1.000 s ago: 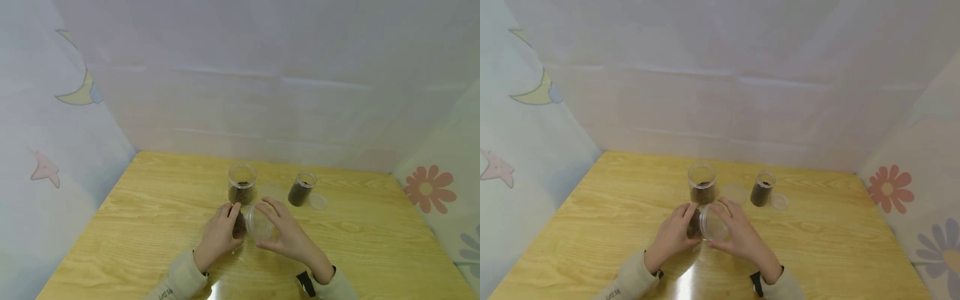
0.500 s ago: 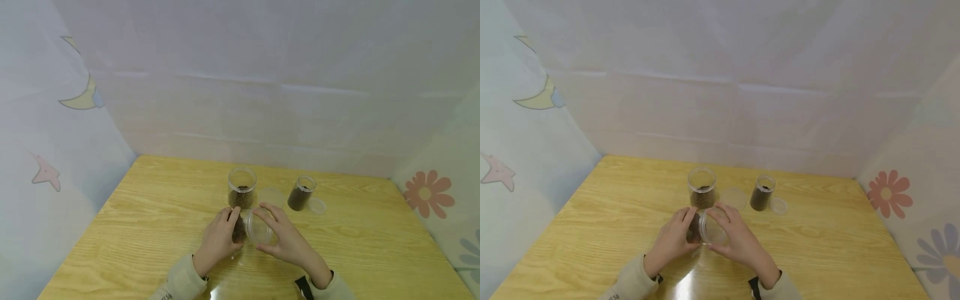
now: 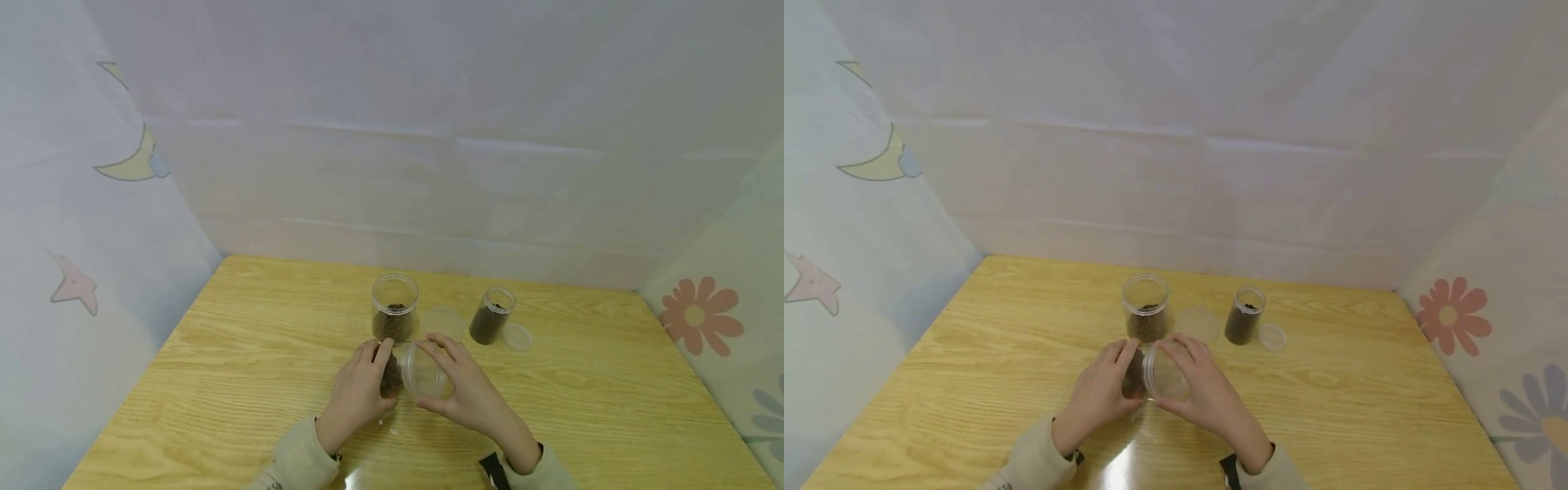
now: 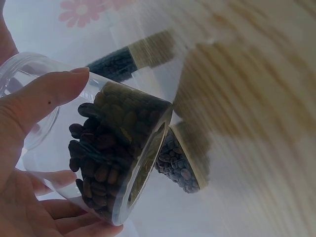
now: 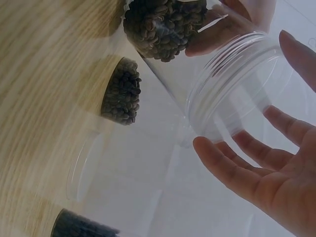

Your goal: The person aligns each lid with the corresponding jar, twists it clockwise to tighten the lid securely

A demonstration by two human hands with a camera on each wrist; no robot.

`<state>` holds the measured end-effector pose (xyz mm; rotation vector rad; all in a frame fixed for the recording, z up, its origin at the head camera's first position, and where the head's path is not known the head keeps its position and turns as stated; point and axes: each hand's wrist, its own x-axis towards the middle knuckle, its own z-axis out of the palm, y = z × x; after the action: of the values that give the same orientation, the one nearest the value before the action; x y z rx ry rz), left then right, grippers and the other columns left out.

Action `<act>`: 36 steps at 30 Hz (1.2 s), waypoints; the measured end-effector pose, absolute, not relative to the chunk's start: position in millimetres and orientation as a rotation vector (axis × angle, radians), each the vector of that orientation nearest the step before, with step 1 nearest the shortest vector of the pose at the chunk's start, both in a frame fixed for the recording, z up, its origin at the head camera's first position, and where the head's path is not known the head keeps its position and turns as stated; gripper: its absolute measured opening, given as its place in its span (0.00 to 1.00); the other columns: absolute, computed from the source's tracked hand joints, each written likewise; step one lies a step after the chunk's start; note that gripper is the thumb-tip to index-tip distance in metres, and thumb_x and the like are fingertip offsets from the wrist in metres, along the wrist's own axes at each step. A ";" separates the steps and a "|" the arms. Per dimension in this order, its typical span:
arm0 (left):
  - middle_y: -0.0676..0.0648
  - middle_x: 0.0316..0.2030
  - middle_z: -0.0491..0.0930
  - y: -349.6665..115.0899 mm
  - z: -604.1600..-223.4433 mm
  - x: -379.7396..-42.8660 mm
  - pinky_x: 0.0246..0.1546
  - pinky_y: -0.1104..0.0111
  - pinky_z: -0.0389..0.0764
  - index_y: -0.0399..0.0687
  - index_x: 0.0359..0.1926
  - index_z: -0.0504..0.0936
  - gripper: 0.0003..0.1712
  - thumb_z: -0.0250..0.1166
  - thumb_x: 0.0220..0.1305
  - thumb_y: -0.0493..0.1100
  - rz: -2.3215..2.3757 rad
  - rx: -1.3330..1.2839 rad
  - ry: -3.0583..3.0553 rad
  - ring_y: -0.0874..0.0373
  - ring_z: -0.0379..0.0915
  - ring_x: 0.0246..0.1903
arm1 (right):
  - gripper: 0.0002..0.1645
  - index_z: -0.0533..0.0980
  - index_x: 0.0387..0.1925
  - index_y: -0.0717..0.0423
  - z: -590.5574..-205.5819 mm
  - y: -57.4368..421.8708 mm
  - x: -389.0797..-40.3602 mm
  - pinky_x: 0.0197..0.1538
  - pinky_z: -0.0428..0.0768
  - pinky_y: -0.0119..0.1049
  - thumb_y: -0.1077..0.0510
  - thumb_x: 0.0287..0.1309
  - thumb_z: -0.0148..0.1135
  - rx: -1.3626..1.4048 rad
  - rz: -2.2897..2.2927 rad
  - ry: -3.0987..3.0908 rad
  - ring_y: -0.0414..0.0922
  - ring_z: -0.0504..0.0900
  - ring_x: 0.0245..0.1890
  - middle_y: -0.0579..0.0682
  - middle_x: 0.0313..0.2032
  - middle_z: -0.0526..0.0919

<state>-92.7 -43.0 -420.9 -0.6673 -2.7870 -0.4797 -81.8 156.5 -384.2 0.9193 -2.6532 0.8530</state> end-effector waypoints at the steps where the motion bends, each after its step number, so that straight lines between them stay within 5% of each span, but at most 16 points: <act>1: 0.38 0.50 0.71 -42.9 -421.0 -92.8 0.33 0.57 0.79 0.44 0.59 0.64 0.51 0.78 0.32 0.51 -0.478 -0.666 -2.790 0.44 0.71 0.48 | 0.48 0.64 0.62 0.54 -384.2 156.3 -81.6 0.48 0.73 0.54 0.49 0.36 0.75 0.911 0.858 -2.655 0.55 0.66 0.56 0.57 0.59 0.65; 12: 0.38 0.50 0.71 -42.1 -423.8 -92.9 0.35 0.58 0.79 0.44 0.59 0.64 0.50 0.78 0.32 0.51 -0.472 -0.654 -2.782 0.45 0.70 0.49 | 0.47 0.66 0.60 0.55 -385.0 153.9 -78.8 0.46 0.75 0.50 0.45 0.38 0.73 0.798 0.873 -2.683 0.53 0.70 0.54 0.55 0.56 0.69; 20: 0.38 0.50 0.71 -41.2 -423.5 -92.1 0.35 0.57 0.79 0.44 0.59 0.64 0.51 0.78 0.31 0.52 -0.457 -0.659 -2.770 0.45 0.70 0.49 | 0.46 0.66 0.60 0.56 -381.6 150.5 -76.5 0.29 0.80 0.33 0.46 0.39 0.73 0.684 0.990 -2.750 0.54 0.74 0.48 0.58 0.56 0.69; 30: 0.37 0.50 0.71 -40.7 -424.2 -91.8 0.36 0.57 0.79 0.45 0.58 0.64 0.51 0.79 0.30 0.51 -0.468 -0.651 -2.769 0.44 0.70 0.49 | 0.45 0.66 0.59 0.58 -381.3 146.4 -75.1 0.24 0.73 0.24 0.45 0.40 0.72 0.585 1.006 -2.756 0.43 0.76 0.23 0.57 0.51 0.73; 36: 0.38 0.49 0.71 -40.6 -424.9 -91.3 0.38 0.58 0.79 0.45 0.58 0.64 0.51 0.79 0.30 0.51 -0.458 -0.658 -2.744 0.44 0.70 0.49 | 0.45 0.68 0.58 0.59 -381.4 143.3 -74.3 0.24 0.74 0.26 0.42 0.40 0.71 0.501 0.972 -2.771 0.42 0.77 0.23 0.58 0.49 0.75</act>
<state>-91.3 -40.6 -424.9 -0.6584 -2.7439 -0.4582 -74.3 143.3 -381.4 0.5009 -2.7715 0.9720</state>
